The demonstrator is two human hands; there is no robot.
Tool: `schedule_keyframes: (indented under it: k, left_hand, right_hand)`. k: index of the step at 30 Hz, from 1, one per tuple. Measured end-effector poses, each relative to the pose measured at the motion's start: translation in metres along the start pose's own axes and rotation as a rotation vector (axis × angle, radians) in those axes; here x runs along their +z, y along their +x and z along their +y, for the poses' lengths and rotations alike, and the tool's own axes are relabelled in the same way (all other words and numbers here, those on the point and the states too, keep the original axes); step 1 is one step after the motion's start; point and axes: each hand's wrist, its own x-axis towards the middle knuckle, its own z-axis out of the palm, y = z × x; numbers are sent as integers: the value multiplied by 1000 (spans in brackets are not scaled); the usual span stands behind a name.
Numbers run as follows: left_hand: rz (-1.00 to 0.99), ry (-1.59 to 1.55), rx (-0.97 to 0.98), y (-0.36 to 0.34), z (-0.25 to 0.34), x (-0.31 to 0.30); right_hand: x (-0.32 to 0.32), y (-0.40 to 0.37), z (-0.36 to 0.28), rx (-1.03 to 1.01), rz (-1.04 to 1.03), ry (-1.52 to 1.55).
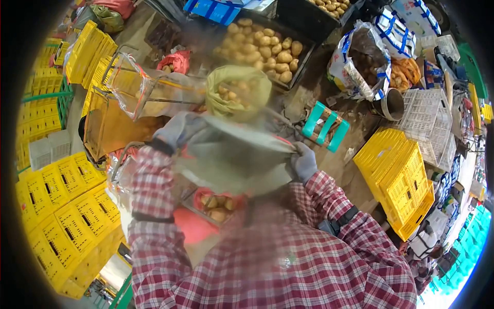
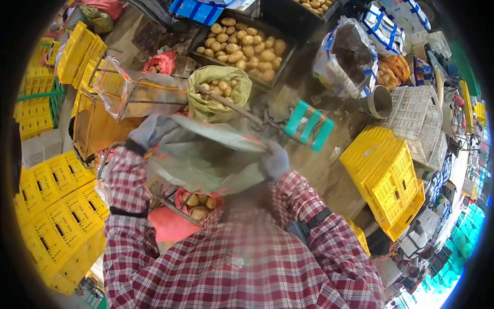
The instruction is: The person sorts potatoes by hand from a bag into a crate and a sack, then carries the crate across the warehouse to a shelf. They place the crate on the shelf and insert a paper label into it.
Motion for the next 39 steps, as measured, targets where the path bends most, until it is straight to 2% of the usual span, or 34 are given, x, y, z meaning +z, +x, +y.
schedule_keyframes:
  k: [3,6,7,10,13,17,20,21,23,24,25,26,28,30,31,32,35,36,38,39]
  left_hand:
    - [115,-178,6,79,-54,9]
    - [172,-332,51,116,-65,28]
    - [178,-368,82,125,-64,33]
    - [234,-425,66,140,-63,46]
    - [167,-546,103,148,-76,46]
    - [213,-596,217,113,-60,52]
    - [360,-631,381,83,-33,59]
    - [427,-597,396,92,-50,57]
    - [430,-909,144,113,-65,55]
    - [427,-1061,15,125,-65,57]
    - [446,-1023,20,139,-67,66]
    - [465,-984,24,152,-68,75]
    - [443,-846,75,168,-63,89]
    - [367,-674,210,169,-53,95]
    - [321,-584,218,165,-47,91]
    - [277,-495,229,161,-41,88]
    - [185,-314,64,139,-32,74]
    - [203,-334,38,135,-32,71]
    - [171,-495,136,127,-30,71]
    - [121,-635,260,116,-23,74]
  right_hand:
    - [-4,16,18,465,-74,458]
    - [8,24,36,107,-11,508]
    - [9,25,35,96,55,408]
    - [3,24,10,39,82,182]
    - [13,16,37,-54,247,96]
    - [-4,3,-30,-590,106,-126]
    - [-6,4,-27,-695,24,-128]
    - [-4,1,-27,-593,129,-101]
    - [9,12,-26,-337,431,-72]
    - [7,19,-26,-215,432,22]
    - [6,27,-26,-95,440,119]
    - [4,37,-13,-253,454,100]
    - [10,46,12,-306,469,164]
    - [12,42,46,-91,466,223]
    - [10,42,61,11,465,254]
    - [8,44,63,17,430,283]
    - [7,43,79,32,388,318]
    - [12,45,87,27,412,293]
    - [17,39,95,-16,447,257]
    - [21,29,80,-53,458,245]
